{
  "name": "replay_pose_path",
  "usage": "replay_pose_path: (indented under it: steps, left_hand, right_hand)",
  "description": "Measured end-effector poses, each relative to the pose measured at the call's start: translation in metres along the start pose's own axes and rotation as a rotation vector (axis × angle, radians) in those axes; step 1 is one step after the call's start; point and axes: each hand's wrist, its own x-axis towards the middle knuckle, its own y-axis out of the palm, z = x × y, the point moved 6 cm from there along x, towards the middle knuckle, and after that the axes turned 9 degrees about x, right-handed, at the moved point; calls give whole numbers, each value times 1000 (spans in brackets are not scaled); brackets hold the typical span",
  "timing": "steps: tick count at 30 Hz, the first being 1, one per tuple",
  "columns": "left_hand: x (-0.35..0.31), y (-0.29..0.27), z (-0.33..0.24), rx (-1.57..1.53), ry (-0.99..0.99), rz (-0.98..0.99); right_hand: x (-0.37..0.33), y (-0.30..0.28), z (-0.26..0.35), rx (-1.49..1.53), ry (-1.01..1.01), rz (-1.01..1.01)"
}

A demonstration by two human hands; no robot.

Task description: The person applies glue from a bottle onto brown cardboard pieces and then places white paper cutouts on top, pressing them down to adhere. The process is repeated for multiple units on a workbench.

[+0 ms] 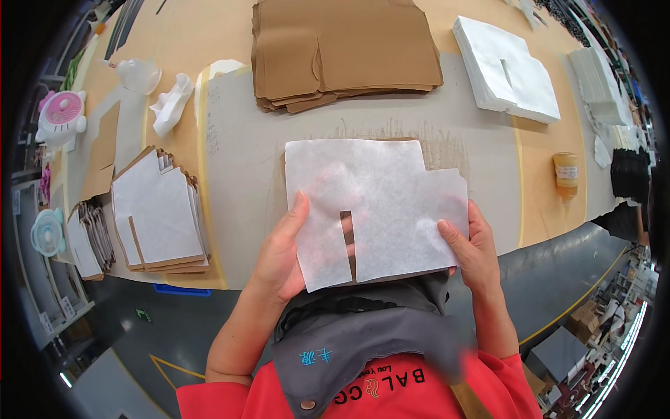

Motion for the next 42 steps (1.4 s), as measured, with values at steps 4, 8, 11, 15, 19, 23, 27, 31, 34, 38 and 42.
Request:
replay_pose_path:
  steps: [4,8,11,15,19,23,27,31,34,38,42]
  left_hand:
    - [2,-2,2,-16,-12,-5]
    - [3,-7,5,-63,-15,-30]
    - [4,-10,6,-56,-24,-36]
    - [4,-8,7,-29,-30,-23]
    - [4,-7,6,-36,-38,-25]
    - [3,-10,6,-59,-52,-43]
    - [3,-15,7,-79,-87,-78]
    - [5,-19,6,-93,-115,-55]
    - [5,-22,5,-127,-161,-37]
    - [3,-23,1,-133,-217,-29]
    - [1,-25,-1,-132,-228,-41]
  right_hand:
    - [1,0,0,-13,5,-1]
    - [1,0,-1,-15,7,-1]
    - [1,-1,-2,-11,8,-1]
    - [1,0,-2,-15,16,-7]
    - [2,0,-3,-15,22,-11]
    - [1,1,-2,-8,28,-11]
    - [1,1,-3,5,40,-7]
    - [0,2,-1,-1,35,-17]
    - [0,2,-1,-8,34,-21]
    - [0,2,0,-4,27,-23]
    - [1,3,1,-2,23,-10]
